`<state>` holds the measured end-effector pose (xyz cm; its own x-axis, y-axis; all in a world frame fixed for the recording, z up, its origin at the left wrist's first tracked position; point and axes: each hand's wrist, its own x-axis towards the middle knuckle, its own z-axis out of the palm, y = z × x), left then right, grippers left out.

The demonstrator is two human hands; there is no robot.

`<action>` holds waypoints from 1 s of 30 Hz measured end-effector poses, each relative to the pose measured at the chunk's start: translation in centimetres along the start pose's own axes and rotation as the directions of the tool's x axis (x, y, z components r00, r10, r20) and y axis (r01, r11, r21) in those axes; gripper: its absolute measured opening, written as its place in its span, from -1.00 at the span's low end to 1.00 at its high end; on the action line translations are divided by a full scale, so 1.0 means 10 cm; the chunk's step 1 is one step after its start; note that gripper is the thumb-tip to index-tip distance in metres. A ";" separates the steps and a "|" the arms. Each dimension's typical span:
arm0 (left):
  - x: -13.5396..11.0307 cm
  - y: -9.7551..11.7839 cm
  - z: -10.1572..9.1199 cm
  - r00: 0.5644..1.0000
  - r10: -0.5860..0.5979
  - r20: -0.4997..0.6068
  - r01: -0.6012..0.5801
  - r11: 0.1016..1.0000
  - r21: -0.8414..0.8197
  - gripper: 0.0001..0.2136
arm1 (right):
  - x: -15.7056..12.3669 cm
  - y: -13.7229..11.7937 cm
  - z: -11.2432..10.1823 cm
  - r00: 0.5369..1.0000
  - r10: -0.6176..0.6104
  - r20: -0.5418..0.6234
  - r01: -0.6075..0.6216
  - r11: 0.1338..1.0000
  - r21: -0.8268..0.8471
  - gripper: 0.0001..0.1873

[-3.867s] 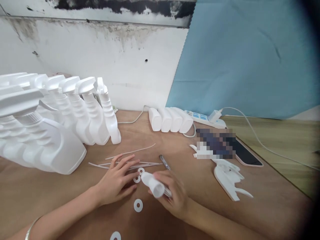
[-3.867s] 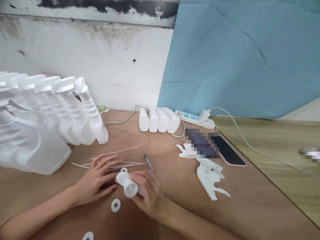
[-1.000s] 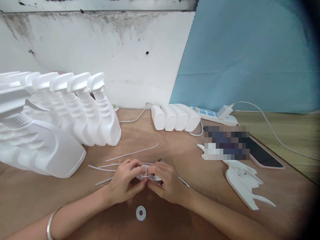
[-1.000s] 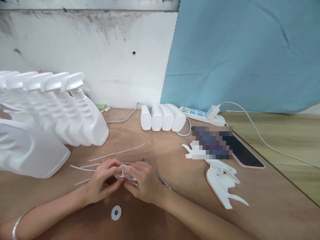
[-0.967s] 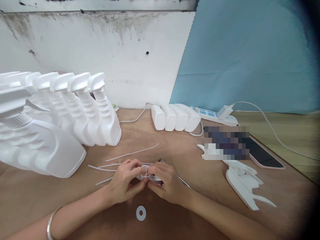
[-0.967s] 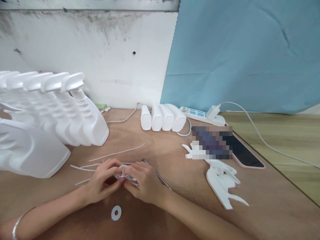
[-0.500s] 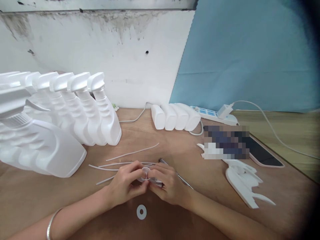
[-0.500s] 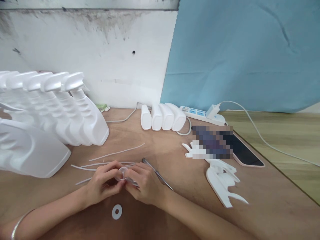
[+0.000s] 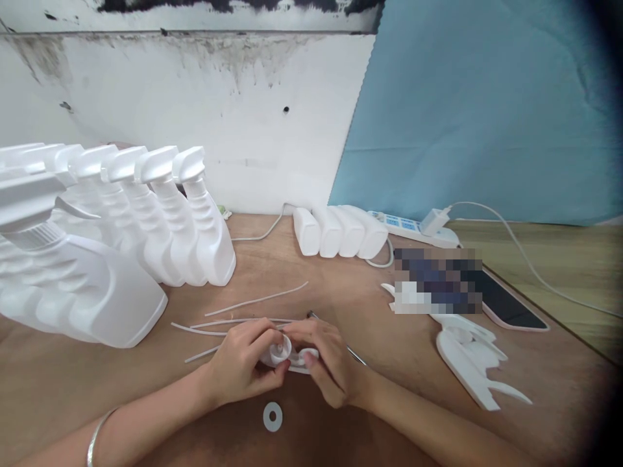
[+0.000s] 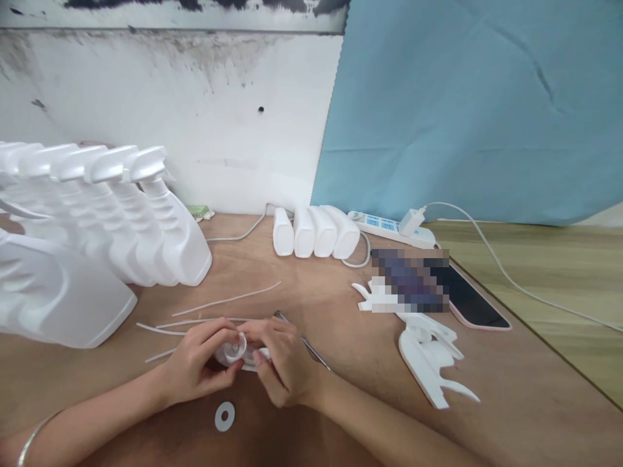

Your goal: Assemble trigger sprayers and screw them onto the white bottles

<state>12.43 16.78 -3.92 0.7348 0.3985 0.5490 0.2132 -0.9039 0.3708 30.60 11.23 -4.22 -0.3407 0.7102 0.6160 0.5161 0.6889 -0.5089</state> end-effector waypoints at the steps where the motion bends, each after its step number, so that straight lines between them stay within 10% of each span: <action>1: 0.00 0.01 0.00 1.000 0.006 -0.005 -0.006 1.000 0.011 -0.92 | -0.01 0.01 0.00 0.994 0.077 -0.073 -0.076 0.997 0.009 -0.71; 6: -0.01 0.04 0.00 1.000 0.021 0.003 -0.021 0.999 0.031 -0.96 | 0.02 0.16 0.04 0.889 0.400 -0.224 -0.413 0.911 -0.012 -0.81; 21: -0.07 -0.05 0.03 0.999 -0.022 -0.025 0.019 0.993 -0.113 -0.85 | -0.01 0.34 0.04 0.971 0.232 -0.061 -0.238 0.899 -0.367 -0.87; 25: -0.04 -0.02 0.01 0.999 -0.018 -0.032 0.014 0.994 -0.104 -0.87 | 0.04 0.26 -0.02 0.916 0.320 -0.242 -0.361 0.920 -0.154 -0.88; 30: -0.03 0.01 0.00 0.999 -0.025 -0.023 0.021 0.991 -0.133 -0.87 | 0.24 0.00 -0.08 0.714 0.636 -0.295 -0.465 0.744 0.480 -0.81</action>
<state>12.24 16.58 -4.10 0.7143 0.4240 0.5567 0.1414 -0.8666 0.4786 30.39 12.77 -2.24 0.3165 0.9021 0.2934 0.1652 0.2522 -0.9535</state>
